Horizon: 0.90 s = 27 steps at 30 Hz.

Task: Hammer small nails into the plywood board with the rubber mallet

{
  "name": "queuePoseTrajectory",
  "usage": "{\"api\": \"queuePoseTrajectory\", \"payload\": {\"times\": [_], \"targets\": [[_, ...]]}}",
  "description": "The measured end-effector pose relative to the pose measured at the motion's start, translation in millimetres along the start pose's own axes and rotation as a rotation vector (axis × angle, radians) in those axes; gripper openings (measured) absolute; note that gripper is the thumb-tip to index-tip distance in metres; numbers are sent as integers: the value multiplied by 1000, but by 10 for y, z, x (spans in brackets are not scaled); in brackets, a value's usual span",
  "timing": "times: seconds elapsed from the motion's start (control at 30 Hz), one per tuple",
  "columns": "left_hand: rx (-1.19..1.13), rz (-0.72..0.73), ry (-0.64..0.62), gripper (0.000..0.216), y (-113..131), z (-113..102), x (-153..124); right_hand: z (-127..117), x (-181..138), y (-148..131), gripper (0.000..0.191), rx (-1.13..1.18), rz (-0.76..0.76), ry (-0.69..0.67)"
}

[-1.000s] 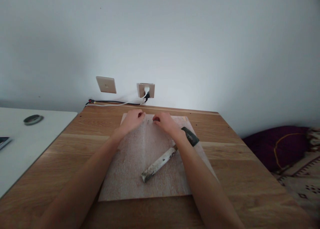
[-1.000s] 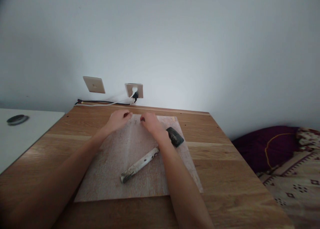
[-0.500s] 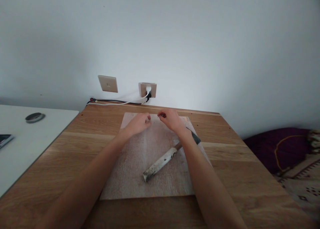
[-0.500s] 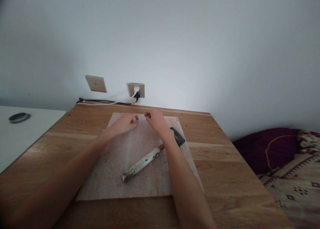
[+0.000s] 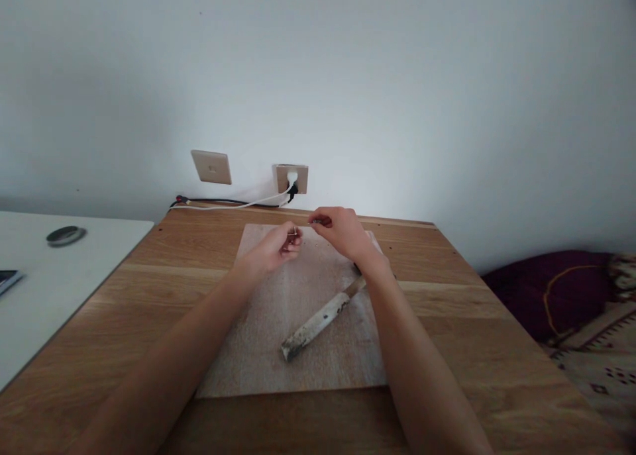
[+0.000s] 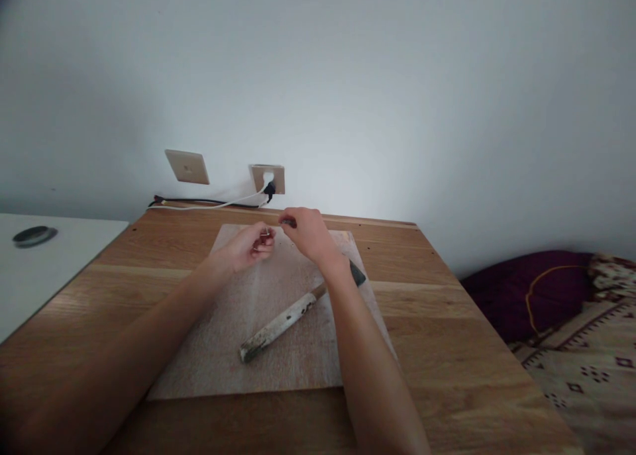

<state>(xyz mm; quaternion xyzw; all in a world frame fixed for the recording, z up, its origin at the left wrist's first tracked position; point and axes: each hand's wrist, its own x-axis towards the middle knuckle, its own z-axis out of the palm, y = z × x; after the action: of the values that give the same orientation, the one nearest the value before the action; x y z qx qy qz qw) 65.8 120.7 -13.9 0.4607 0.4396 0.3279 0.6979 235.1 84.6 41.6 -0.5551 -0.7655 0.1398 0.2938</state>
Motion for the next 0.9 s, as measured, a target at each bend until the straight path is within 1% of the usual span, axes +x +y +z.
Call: {"api": "queuePoseTrajectory", "payload": {"times": [0.07,0.13,0.2,0.27,0.37,0.43,0.5,0.53,0.6,0.67,0.7,0.73,0.8,0.83,0.9], "targets": [[-251,-88,-123,26,68,55,-62,3,-19,-60,23,58,-38,-36],[-487,-147,-221,26,125,104,-113,10,-38,-117,26,121,-74,-76],[-591,-169,-275,25,152,141,-138,9,-56,-165,27,162,-91,-106],[-636,-187,-301,26,144,163,-137,-8,-69,-199,25,173,-95,-121],[-666,-190,-276,30,98,165,-120,-59,-83,-219,26,190,-105,-124],[-669,-201,-252,32,87,145,-125,-100,-89,-216,28,208,-106,-96],[-673,-215,-267,33,119,109,-157,-142,-94,-211,27,220,-111,-54],[-687,-206,-283,33,152,88,-182,-164,-97,-209,25,219,-119,-31],[-756,-140,-299,33,231,53,-237,-205,-102,-206,21,210,-141,30],[-860,-48,-260,33,294,53,-281,-242,-106,-195,20,199,-158,85],[-897,-29,-218,34,306,72,-294,-258,-108,-184,19,194,-162,103],[-913,-39,-171,34,304,104,-299,-270,-109,-168,20,190,-162,113],[-871,-109,-79,37,260,194,-292,-291,-110,-125,20,179,-150,111],[-816,-143,-58,38,227,240,-284,-300,-112,-102,20,171,-141,109],[-646,-153,-90,36,159,310,-265,-320,-118,-59,20,155,-126,111]]}}
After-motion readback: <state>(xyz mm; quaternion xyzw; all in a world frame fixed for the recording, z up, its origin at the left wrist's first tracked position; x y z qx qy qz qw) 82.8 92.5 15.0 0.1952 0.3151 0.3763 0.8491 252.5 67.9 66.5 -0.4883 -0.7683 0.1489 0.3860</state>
